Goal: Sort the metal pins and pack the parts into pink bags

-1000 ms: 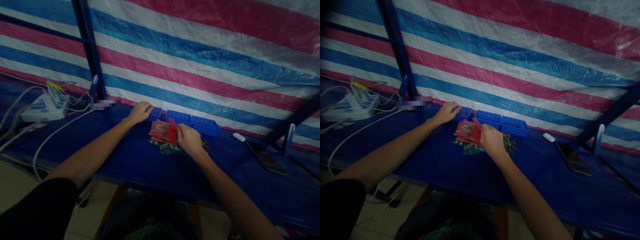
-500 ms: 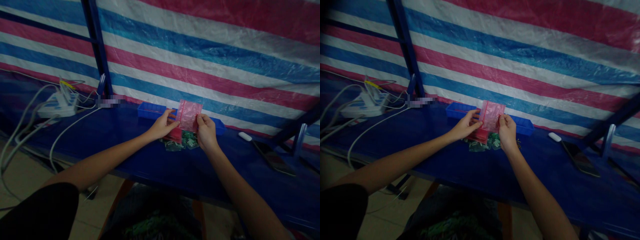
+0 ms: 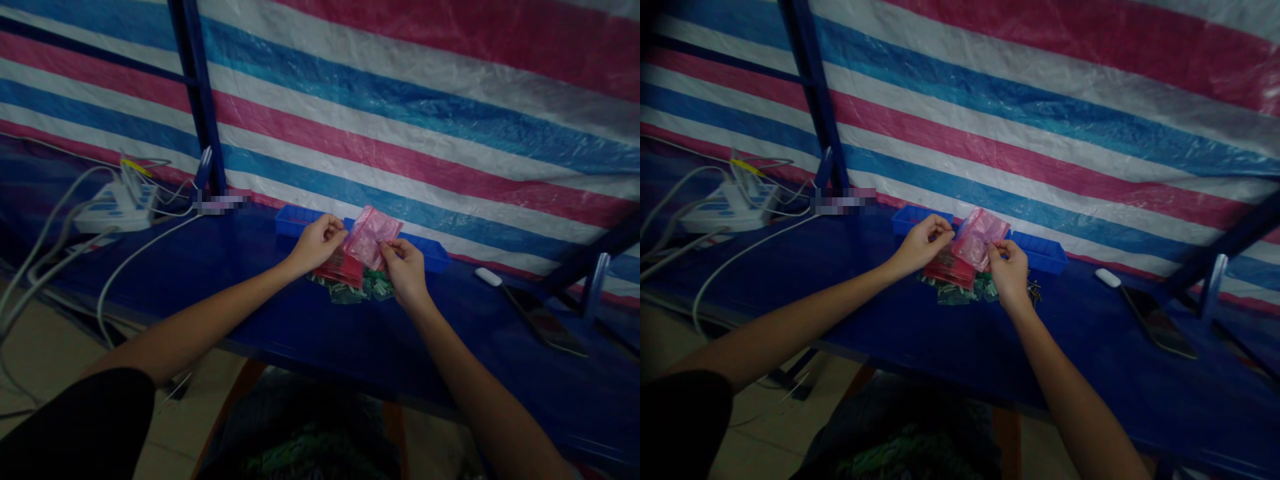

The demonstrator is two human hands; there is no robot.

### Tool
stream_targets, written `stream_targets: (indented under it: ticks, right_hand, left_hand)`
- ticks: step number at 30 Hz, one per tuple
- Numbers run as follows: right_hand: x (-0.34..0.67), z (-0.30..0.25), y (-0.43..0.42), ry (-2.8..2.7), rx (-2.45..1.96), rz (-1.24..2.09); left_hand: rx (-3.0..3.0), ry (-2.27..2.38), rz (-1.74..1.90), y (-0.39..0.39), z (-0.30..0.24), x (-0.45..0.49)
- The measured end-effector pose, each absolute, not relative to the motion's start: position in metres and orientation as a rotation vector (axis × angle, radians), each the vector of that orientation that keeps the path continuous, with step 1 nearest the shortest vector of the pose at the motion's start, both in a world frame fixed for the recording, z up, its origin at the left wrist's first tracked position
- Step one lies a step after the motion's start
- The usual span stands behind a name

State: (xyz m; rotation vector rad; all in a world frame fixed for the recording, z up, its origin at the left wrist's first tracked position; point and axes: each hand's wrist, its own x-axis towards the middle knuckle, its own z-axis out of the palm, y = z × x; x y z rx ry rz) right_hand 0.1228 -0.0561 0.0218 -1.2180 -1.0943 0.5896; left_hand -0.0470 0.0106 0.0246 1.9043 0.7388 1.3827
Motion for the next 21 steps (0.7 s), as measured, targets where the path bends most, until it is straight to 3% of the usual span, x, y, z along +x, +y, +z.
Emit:
stream_targets:
  ticks: [7,12,16,21]
  right_hand:
    - [0.122,0.025,-0.068,-1.463,-1.292,-0.16]
    - [0.108,0.018,-0.074,-1.754,-1.208,-0.311]
    - [0.105,0.015,-0.071,-1.76,-1.235,-0.146]
    - [0.108,0.024,-0.068,-1.338,-1.125,0.661]
  left_hand:
    - [1.57,0.438,0.927,-0.009,0.03,-0.042]
    - [1.304,0.326,0.889,-0.015,0.029,-0.038]
    - [1.473,0.509,1.084,-0.007,0.026,-0.039]
    - [2.246,0.487,1.258,-0.004,0.024,-0.046]
